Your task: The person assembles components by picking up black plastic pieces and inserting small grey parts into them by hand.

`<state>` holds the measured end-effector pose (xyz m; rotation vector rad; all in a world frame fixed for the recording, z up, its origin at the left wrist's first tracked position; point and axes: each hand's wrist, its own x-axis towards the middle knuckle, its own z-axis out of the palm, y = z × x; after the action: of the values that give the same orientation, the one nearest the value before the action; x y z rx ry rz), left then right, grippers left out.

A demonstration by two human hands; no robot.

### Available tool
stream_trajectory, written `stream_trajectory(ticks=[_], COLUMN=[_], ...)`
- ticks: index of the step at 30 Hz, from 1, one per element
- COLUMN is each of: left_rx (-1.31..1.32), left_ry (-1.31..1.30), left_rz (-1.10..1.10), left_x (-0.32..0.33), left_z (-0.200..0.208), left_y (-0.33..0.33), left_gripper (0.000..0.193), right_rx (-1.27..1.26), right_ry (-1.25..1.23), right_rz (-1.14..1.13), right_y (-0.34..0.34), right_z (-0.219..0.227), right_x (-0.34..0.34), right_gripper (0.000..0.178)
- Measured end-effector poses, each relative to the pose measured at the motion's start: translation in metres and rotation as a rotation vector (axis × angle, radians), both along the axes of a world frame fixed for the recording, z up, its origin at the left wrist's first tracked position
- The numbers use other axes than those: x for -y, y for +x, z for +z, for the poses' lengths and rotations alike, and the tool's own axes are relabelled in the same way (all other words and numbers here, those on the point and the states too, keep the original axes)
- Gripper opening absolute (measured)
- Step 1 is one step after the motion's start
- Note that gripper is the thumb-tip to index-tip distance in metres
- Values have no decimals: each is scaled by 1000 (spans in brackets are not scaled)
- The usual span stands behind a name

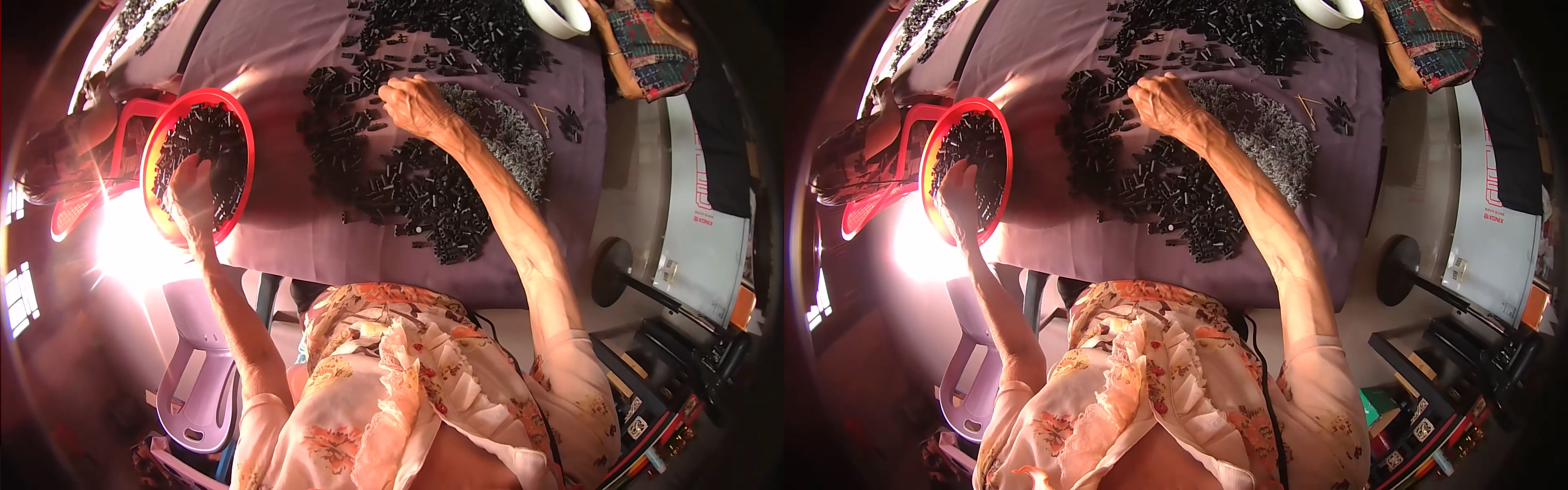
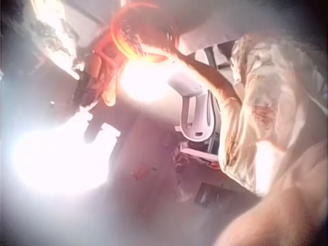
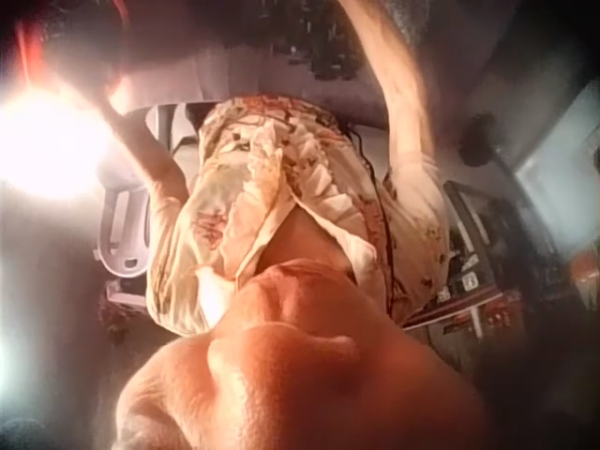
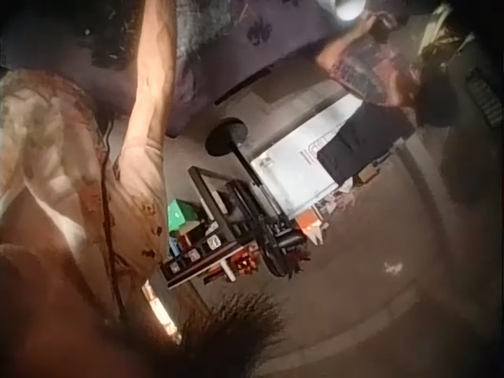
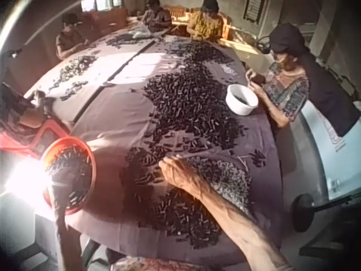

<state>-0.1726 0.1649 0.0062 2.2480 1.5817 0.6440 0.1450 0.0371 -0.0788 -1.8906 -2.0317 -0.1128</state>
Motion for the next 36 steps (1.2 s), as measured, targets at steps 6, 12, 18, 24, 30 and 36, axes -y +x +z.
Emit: stream_trajectory(ticks=[6,12,18,24,30,36], left_rx=[447,836,1082,1309,1341,1429], left_ry=[-89,-823,-837,-1051,-1116,-1232], left_rz=[-36,-404,-449,-323,-280,-439], left_x=[38,98,121,109,103,114], left_z=[17,14,7,-18,-29,-29], left_y=[43,142,180,173,157,161], left_gripper=[28,34,20,16,18,18], right_rx=[-889,-1194,-1171,-737,-394,-268], right_ry=[-126,-94,63,49,-26,25], right_rz=[-207,-82,-112,-246,-303,-207], right_y=[15,-10,-6,21,16,17], right_z=[42,84,96,62,29,13], right_x=[33,60,73,93,114,110], right_gripper=[13,15,14,11,8,11])
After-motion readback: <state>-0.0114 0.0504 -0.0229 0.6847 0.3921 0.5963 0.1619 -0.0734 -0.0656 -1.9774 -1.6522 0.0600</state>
